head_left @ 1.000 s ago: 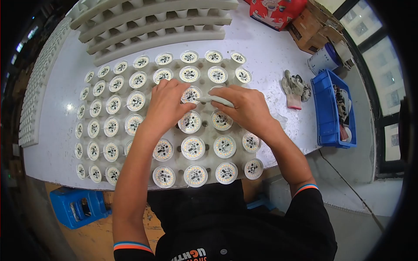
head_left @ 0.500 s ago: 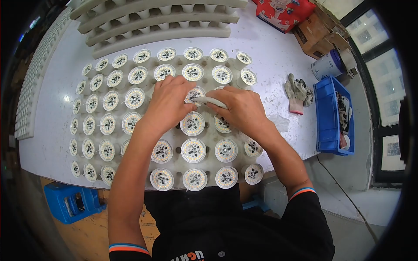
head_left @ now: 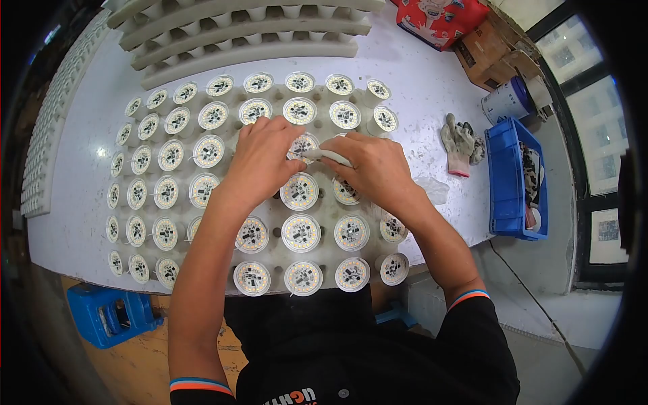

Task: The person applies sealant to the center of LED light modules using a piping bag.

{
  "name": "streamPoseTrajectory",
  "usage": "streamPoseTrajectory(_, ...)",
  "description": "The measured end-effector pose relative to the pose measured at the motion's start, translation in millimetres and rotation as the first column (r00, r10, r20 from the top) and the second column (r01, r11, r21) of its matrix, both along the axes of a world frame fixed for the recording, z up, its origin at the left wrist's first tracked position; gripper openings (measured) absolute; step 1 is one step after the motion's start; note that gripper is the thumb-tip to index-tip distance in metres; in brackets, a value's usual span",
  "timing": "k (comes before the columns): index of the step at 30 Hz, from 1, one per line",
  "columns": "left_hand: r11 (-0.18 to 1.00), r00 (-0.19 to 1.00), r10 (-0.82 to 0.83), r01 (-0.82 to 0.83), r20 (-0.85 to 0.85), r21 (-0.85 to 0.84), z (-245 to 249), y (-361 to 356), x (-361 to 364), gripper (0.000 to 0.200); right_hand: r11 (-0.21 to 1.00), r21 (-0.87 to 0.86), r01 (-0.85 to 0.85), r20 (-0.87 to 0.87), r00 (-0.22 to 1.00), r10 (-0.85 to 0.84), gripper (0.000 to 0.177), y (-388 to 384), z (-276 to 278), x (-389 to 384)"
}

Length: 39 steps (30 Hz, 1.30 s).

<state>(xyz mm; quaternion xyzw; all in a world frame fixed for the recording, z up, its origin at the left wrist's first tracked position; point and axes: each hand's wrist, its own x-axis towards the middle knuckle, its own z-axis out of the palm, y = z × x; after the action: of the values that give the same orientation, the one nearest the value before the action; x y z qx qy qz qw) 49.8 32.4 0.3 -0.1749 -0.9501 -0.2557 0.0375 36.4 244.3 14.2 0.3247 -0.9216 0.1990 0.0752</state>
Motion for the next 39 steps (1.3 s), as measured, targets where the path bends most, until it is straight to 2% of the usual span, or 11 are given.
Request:
streamPoseTrajectory(29,1.000,0.999,0.007,-0.006,0.038,-0.008,4.4,1.4,-0.9,0.055,1.000,0.024,0.016,0.031,0.999,-0.017,0.022,-0.1,-0.2,-2.0)
streamPoseTrajectory(32,1.000,1.000,0.003,-0.003,0.014,0.005,2.8,-0.1,0.9,0.053,1.000,-0.016,0.026,0.048,0.999,-0.025,0.021,1.0,2.8,-1.4)
streamPoseTrajectory(34,1.000,1.000,-0.001,0.001,-0.027,0.023,1.8,-4.0,0.2,0.050,0.989,-0.141,0.044,0.043,0.998,-0.038,0.021,4.8,-1.7,-2.2)
streamPoseTrajectory(37,0.977,0.999,0.030,-0.031,0.010,0.213,12.2,-8.7,-8.5,0.043,0.964,-0.249,0.096,0.055,0.995,-0.085,0.022,7.0,-2.9,-1.1)
streamPoseTrajectory(39,0.962,0.994,0.109,-0.098,-0.029,0.255,8.4,-10.8,-19.4,0.032,0.960,-0.258,0.112,0.062,0.993,-0.099,0.023,8.1,-2.8,-0.8)
